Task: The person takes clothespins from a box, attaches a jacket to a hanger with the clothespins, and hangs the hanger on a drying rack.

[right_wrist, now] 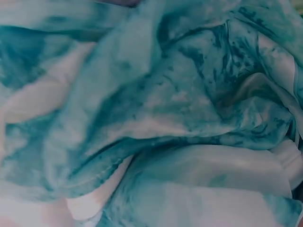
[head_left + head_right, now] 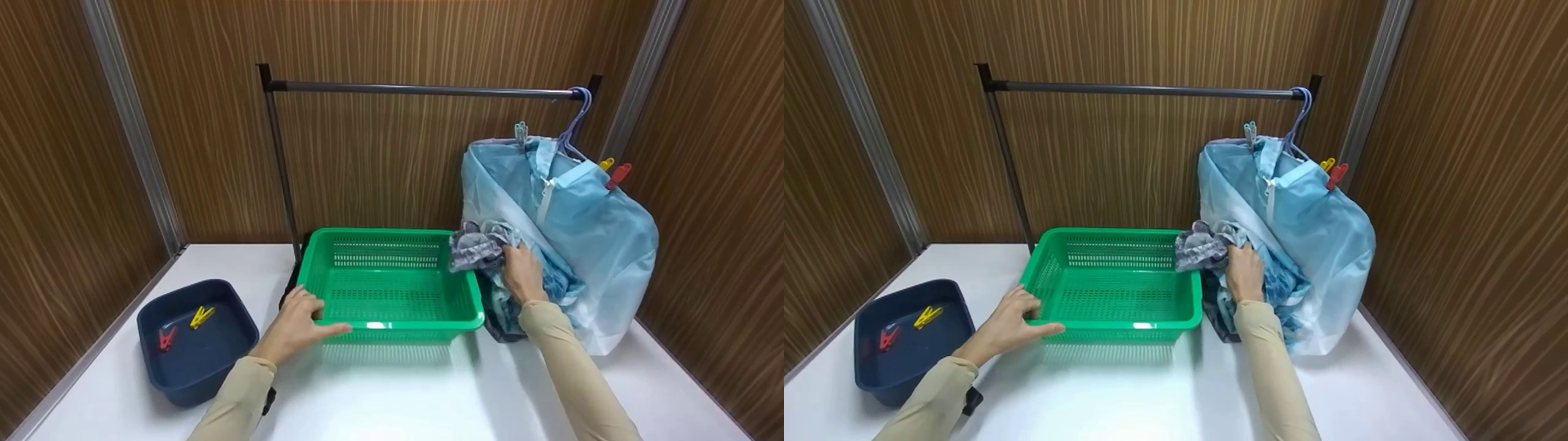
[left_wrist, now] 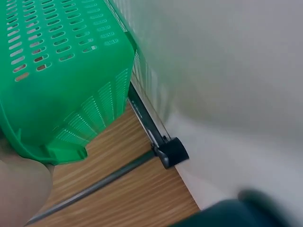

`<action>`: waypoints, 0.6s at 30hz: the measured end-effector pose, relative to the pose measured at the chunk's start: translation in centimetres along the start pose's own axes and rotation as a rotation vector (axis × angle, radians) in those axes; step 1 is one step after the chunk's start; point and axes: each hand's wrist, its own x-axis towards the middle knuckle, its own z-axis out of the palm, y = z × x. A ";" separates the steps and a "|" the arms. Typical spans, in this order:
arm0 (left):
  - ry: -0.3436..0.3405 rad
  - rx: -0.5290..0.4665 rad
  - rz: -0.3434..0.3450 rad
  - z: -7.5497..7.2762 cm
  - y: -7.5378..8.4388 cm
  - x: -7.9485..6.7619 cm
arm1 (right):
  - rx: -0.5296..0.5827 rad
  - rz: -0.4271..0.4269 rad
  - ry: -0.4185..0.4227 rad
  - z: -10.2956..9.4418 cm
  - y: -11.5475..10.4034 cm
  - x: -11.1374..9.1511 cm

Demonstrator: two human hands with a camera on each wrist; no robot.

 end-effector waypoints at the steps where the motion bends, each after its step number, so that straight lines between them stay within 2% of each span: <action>1: 0.001 0.000 -0.006 -0.1 -0.2 0.0 | -0.017 0.001 -0.005 0.1 0.2 -0.2; 5: -0.006 -0.004 -0.020 -0.6 -0.8 0.1 | -0.087 -0.042 -0.010 0.7 0.4 -0.8; 9: -0.025 -0.005 -0.019 -1.0 -1.4 0.1 | -0.179 -0.171 -0.039 1.5 -0.2 -1.1; 13: -0.050 -0.030 -0.055 -1.4 -1.8 0.0 | -0.245 -0.269 -0.120 2.4 -0.7 -1.6; 16: -0.068 -0.051 -0.091 -1.6 -1.8 0.0 | -0.234 -0.301 -0.197 2.8 -0.9 -2.0; 18: -0.073 -0.052 -0.100 -1.6 -1.8 0.1 | -0.190 -0.302 -0.283 2.9 -0.9 -2.4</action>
